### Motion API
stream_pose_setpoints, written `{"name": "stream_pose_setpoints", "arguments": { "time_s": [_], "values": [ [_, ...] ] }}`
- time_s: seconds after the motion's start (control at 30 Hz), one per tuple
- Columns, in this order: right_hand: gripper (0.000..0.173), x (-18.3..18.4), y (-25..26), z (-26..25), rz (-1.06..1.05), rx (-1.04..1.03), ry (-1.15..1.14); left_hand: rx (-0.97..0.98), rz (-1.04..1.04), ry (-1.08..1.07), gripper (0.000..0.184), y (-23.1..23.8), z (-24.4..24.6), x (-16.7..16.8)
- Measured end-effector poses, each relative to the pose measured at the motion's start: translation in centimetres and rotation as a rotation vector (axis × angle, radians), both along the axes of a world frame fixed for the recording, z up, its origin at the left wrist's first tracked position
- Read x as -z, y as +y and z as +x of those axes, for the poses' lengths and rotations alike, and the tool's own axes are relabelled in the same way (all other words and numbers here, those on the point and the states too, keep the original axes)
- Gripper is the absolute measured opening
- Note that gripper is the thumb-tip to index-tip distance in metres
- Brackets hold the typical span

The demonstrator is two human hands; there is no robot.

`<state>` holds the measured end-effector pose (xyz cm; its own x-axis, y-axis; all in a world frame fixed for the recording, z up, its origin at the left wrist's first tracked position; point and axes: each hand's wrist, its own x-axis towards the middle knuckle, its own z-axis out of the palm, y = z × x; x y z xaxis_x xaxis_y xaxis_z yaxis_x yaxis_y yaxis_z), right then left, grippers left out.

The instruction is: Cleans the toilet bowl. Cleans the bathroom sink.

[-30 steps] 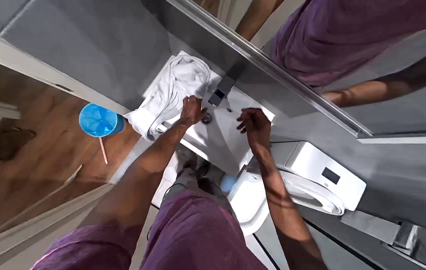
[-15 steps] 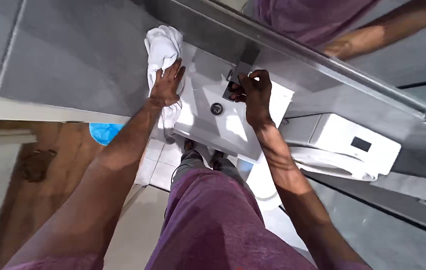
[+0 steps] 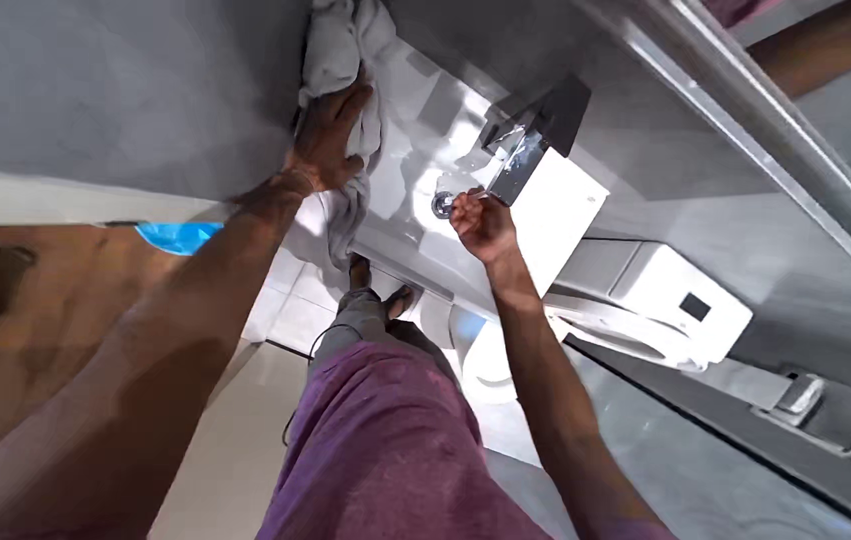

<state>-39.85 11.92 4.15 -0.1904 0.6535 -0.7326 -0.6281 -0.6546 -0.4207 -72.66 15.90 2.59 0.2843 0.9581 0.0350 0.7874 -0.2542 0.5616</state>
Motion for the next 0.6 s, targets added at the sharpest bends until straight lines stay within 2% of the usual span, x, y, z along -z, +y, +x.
{"name": "stream_pose_setpoints", "arguments": {
  "time_s": [0.1,0.17,0.23,0.3,0.33,0.37,0.43,0.5,0.53,0.6],
  "values": [
    [0.044,1.4,1.3,-2.1,0.144,-0.042,0.371,-0.029,-0.019,-0.001,0.093,-0.2,0.2,0.3],
    [0.045,1.4,2.2,-2.6,0.266,-0.093,0.515,-0.021,0.01,-0.024,0.091,-0.2,-0.1,0.6],
    [0.043,1.2,2.6,-2.5,0.29,-0.047,0.591,-0.002,0.039,-0.043,0.087,0.3,-0.5,0.8],
    [0.042,0.9,1.9,-1.6,0.206,0.022,0.437,0.001,0.024,-0.065,0.084,-0.1,-0.1,1.0],
    [0.04,1.0,1.6,-1.6,0.145,0.036,0.268,0.001,0.038,-0.067,0.082,-0.2,-0.1,1.3],
    [0.036,1.3,1.6,-1.9,0.109,-0.003,0.067,-0.005,0.042,-0.061,0.08,-0.1,-0.2,1.4],
    [0.029,2.2,1.8,-2.6,0.074,-0.154,-0.081,-0.018,0.024,-0.059,0.078,-0.4,-0.1,1.0],
    [0.036,2.9,2.8,-3.8,0.25,-0.222,-0.125,-0.021,-0.011,-0.058,0.078,-0.1,-0.2,0.4],
    [0.038,3.7,3.3,-4.3,0.417,-0.255,-0.25,-0.025,-0.029,-0.051,0.078,-0.2,-0.2,0.2],
    [0.036,6.9,3.5,-4.5,0.777,-0.368,-0.648,-0.025,-0.094,-0.06,0.077,-0.9,0.3,0.2]
  ]
}}
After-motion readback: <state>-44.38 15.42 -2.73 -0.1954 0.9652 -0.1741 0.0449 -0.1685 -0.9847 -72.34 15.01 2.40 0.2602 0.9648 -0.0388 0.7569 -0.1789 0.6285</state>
